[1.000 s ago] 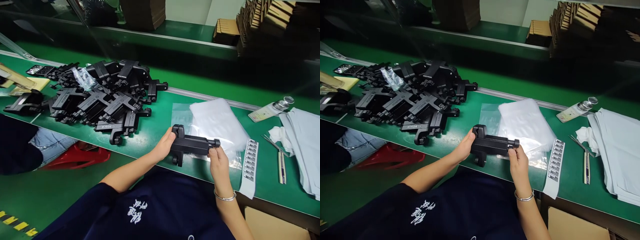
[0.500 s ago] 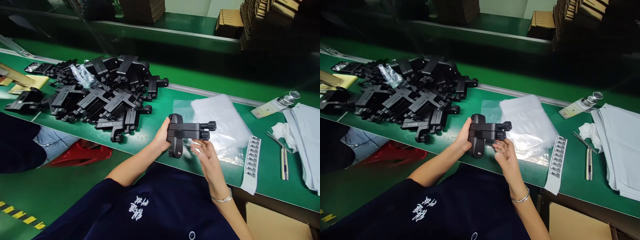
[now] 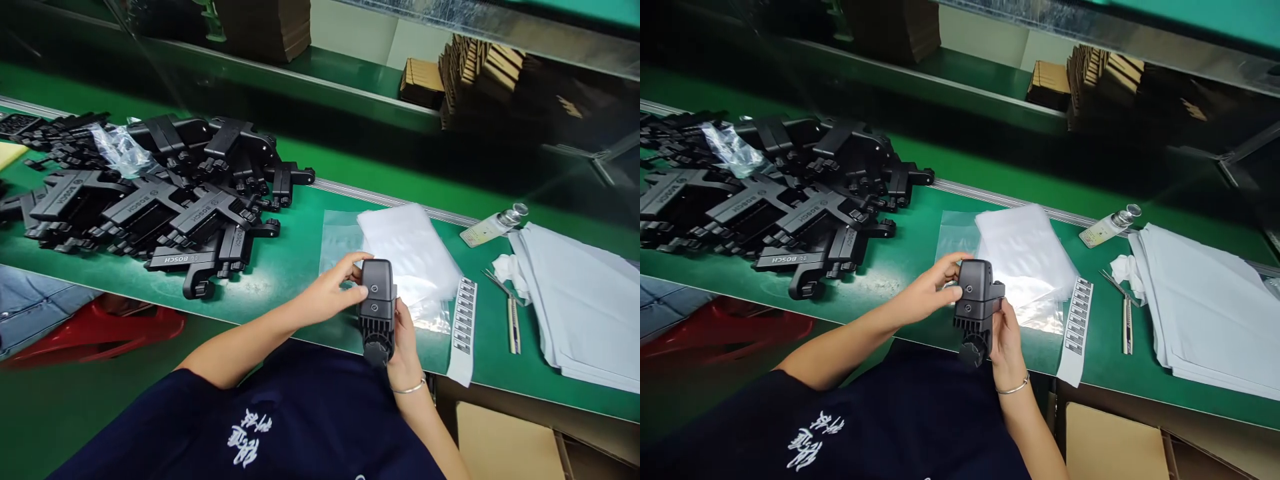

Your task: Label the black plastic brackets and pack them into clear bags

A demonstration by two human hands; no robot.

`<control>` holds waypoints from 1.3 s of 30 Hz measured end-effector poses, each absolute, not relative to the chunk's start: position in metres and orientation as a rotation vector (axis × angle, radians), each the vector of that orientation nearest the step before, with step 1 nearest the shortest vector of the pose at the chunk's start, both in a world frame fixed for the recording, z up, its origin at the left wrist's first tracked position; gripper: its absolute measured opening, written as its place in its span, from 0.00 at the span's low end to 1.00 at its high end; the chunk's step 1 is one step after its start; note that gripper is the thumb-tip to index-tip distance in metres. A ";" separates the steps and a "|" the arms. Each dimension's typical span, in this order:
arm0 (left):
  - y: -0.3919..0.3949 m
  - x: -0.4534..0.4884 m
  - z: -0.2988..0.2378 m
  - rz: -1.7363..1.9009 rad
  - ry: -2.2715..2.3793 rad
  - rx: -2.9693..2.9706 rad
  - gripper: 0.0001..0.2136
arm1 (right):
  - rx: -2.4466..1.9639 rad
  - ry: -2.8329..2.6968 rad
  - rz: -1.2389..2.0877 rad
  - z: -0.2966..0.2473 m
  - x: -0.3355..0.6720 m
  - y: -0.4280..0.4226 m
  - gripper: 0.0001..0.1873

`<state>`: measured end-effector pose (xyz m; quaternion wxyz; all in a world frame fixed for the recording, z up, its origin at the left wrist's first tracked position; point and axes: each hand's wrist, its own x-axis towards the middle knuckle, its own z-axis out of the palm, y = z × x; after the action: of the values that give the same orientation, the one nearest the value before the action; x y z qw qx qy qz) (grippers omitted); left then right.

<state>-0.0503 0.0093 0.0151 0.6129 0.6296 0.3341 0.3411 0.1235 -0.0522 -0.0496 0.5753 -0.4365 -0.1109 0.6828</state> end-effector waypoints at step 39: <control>0.032 -0.072 -0.036 0.549 0.873 0.490 0.23 | -1.470 -1.460 0.951 0.008 0.104 -0.065 0.23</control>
<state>-0.0722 0.0322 -0.0357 0.8415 0.2317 0.4132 0.2598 0.1040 -0.0650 0.0082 0.4180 -0.5858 -0.5819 0.3790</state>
